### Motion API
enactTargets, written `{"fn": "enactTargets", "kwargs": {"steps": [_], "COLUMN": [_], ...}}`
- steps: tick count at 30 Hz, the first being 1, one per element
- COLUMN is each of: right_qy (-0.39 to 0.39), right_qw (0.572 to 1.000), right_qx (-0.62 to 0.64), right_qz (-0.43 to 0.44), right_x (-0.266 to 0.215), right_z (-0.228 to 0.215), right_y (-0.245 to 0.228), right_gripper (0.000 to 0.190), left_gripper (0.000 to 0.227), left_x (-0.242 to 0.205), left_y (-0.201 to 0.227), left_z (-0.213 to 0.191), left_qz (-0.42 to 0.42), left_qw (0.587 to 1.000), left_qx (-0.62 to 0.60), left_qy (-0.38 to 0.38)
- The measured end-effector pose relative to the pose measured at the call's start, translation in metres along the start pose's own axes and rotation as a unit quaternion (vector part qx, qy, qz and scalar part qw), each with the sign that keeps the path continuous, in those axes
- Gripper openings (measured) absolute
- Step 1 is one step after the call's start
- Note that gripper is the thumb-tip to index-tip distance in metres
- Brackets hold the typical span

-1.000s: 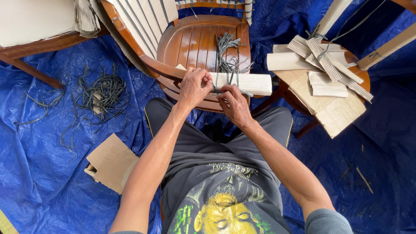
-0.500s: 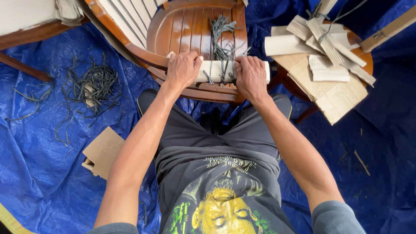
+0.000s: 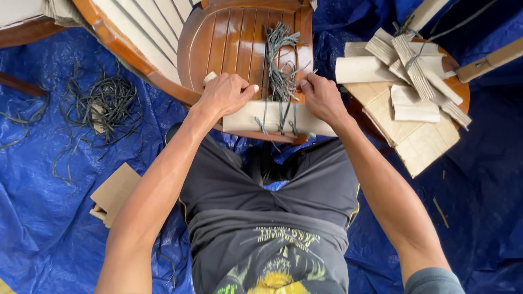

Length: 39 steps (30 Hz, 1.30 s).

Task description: The person sits on the floor and ties dark gray strips into tight bundles around rolled cardboard forms, knotting each binding by hand. Finished bundles are set on the chair seat, and the person gathers loose strips from the pile to start the next bundle.

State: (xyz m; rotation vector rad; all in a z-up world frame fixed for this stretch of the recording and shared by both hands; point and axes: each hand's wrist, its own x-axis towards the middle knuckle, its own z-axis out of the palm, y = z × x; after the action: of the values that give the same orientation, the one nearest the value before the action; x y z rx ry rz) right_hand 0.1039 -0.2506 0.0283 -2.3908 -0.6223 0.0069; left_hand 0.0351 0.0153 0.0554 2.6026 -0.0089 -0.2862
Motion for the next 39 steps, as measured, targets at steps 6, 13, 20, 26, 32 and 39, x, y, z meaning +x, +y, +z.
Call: {"fn": "enactTargets", "kwargs": {"steps": [6, 13, 20, 26, 32, 39], "right_qy": [-0.150, -0.200, -0.273, -0.160, -0.014, -0.009], "right_qw": [0.973, 0.961, 0.943, 0.962, 0.886, 0.806], "right_qx": [0.057, -0.028, -0.009, 0.129, 0.426, 0.570], "right_qz": [0.164, 0.191, 0.189, 0.181, 0.182, 0.161], "right_x": [0.100, 0.177, 0.191, 0.195, 0.174, 0.139], "right_z": [0.076, 0.159, 0.233, 0.164, 0.081, 0.061], "right_y": [0.085, 0.120, 0.159, 0.084, 0.014, 0.005], "right_gripper": [0.027, 0.040, 0.049, 0.036, 0.033, 0.015], "left_gripper": [0.034, 0.033, 0.028, 0.025, 0.020, 0.042], "left_x": [0.035, 0.035, 0.033, 0.036, 0.046, 0.037], "left_y": [-0.043, -0.032, -0.028, -0.030, -0.044, -0.033], "left_z": [0.004, 0.002, -0.004, -0.004, 0.013, 0.003], "left_qz": [-0.010, -0.007, 0.019, -0.024, -0.026, -0.020], "left_qw": [0.991, 0.992, 0.985, 0.988, 0.990, 0.988], "left_qx": [-0.091, -0.063, -0.070, -0.101, -0.091, -0.059], "left_qy": [0.099, 0.113, 0.159, 0.113, 0.107, 0.141]}}
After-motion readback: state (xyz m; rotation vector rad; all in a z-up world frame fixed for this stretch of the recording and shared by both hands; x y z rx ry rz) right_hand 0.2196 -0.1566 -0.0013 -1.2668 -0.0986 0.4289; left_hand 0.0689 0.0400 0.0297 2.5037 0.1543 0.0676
